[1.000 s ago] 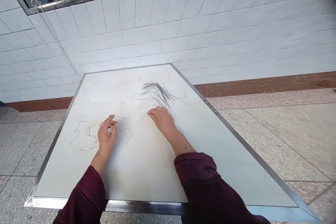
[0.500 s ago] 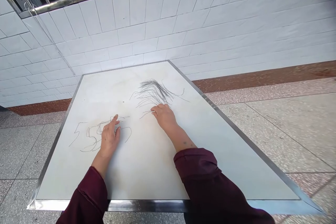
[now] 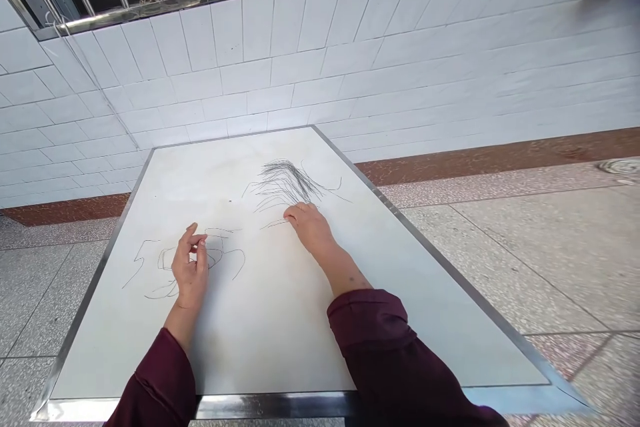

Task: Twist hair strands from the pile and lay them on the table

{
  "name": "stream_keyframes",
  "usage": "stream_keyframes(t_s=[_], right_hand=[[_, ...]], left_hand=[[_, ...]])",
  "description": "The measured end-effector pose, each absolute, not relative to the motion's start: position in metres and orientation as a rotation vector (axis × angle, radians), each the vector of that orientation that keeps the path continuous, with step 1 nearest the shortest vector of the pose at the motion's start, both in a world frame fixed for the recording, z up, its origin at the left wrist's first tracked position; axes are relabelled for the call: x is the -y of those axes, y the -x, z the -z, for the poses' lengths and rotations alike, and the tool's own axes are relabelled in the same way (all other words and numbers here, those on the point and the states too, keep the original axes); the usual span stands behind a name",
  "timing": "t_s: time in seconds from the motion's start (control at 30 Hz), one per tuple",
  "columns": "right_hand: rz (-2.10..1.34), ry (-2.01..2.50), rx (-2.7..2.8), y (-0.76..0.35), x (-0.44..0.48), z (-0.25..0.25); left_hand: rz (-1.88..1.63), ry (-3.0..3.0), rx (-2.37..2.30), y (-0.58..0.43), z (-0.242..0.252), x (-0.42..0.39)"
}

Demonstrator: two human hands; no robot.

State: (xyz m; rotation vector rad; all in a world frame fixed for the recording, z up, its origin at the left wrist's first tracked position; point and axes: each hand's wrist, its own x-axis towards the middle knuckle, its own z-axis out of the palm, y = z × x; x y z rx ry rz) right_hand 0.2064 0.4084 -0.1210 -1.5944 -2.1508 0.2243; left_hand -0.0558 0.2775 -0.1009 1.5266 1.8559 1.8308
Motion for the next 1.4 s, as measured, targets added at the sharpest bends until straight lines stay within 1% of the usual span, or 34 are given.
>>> stream_keyframes(t_s=[0.23,0.57,0.87,1.03,1.1,1.27,1.4], right_hand=[[-0.224,1.607,2.148,-0.222,-0.409,0.119],[-0.326,1.547,2.241,-0.219,-0.407,0.120],[-0.621,1.520,2.148,-0.215,-0.397,0.095],[-1.024,1.262,1.918,-0.206,-0.392,0.087],[-1.128,1.175,1.840,-0.199,-0.389,0.085],[-1.128,1.095,1.886,-0.182,-0.377,0.077],[-1.146,1.003,1.974,-0.166,-0.359,0.067]], left_hand=[[-1.921,-1.457,-1.860,0.059,0.099,-0.279],[-1.873,-1.406,-1.875,0.056,0.096,-0.277],[-1.864,-1.399,-1.860,0.060,0.098,-0.278],[-1.849,-1.364,-1.856,0.059,0.096,-0.277],[-1.856,-1.368,-1.846,0.058,0.097,-0.277],[-1.859,-1.363,-1.806,0.060,0.101,-0.281],[-1.801,-1.307,-1.599,0.059,0.097,-0.279]])
